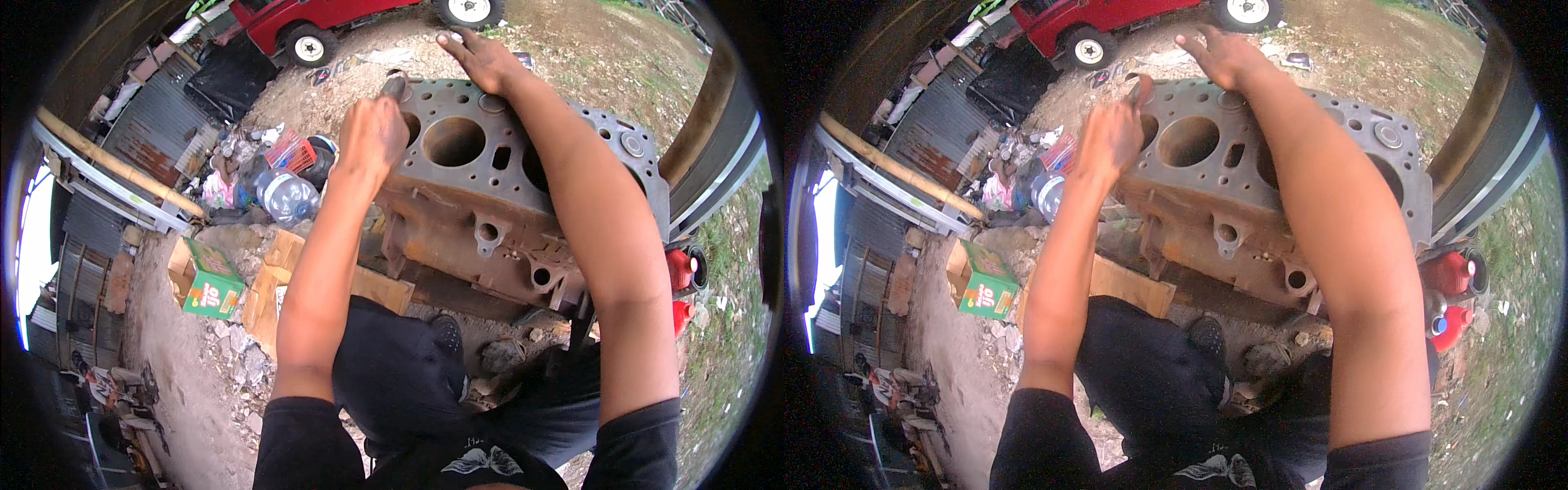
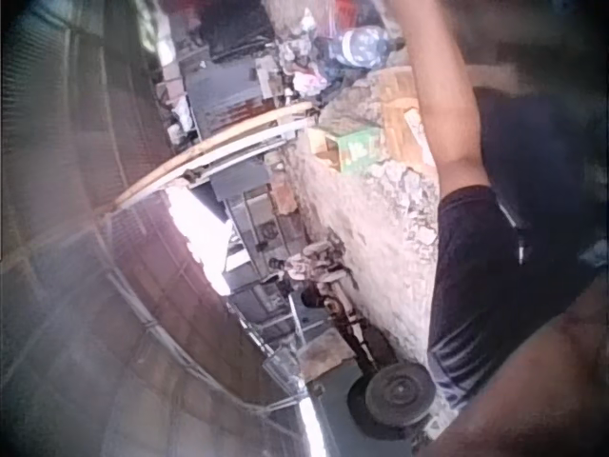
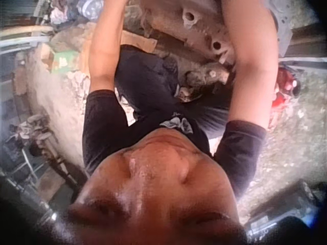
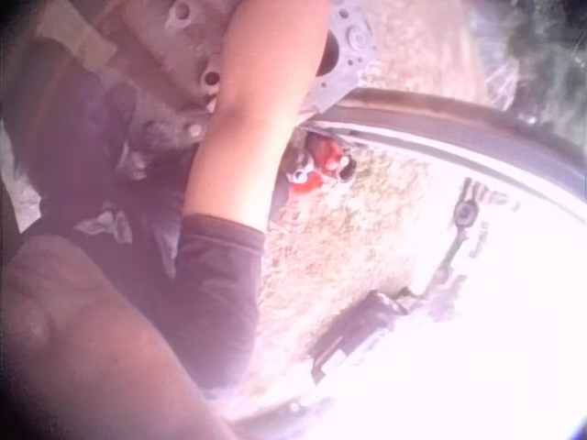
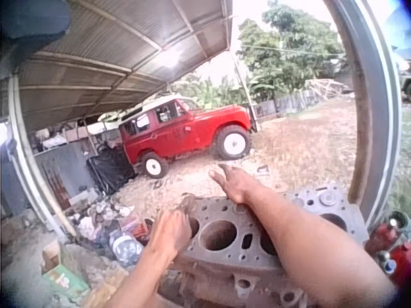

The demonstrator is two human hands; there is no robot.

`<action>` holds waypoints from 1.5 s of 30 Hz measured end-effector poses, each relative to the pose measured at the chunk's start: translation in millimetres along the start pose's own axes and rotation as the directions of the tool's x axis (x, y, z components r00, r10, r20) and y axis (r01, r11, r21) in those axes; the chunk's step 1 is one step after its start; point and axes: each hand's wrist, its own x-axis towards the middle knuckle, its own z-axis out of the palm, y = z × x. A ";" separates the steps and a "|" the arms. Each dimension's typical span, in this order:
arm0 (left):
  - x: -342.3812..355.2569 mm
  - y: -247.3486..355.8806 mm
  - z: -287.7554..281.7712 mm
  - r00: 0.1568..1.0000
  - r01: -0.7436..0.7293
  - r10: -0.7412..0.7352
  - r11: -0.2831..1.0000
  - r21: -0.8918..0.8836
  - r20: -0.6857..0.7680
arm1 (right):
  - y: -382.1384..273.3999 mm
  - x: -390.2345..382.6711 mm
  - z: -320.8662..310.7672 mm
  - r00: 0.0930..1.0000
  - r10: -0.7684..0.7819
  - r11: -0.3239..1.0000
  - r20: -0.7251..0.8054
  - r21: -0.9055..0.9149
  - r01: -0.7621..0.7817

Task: The person sands the top surface of an engine block using a sanding block. They move the sanding block across the flat surface and around the cylinder openings, applying pressure to smooth the metal.

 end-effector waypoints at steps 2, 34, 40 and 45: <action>13.1 -13.4 10.8 0.999 -0.020 0.017 0.997 0.068 0.046 | -2.1 9.9 -1.0 0.998 0.043 0.999 0.044 -0.005 -0.043; -66.4 -48.5 -14.4 0.912 0.063 -0.399 0.359 -0.931 -0.092 | -120.4 -42.6 10.1 0.912 -0.375 0.681 0.167 0.717 0.148; -57.5 -46.3 -8.7 0.874 0.008 -0.468 0.287 -0.958 -0.133 | -104.8 -38.9 1.0 0.819 -0.393 0.641 0.417 0.763 -0.082; -52.1 -42.8 -1.0 0.865 0.004 -0.453 0.436 -0.900 -0.216 | -97.4 -35.1 6.0 0.926 -0.239 0.780 0.292 0.625 0.004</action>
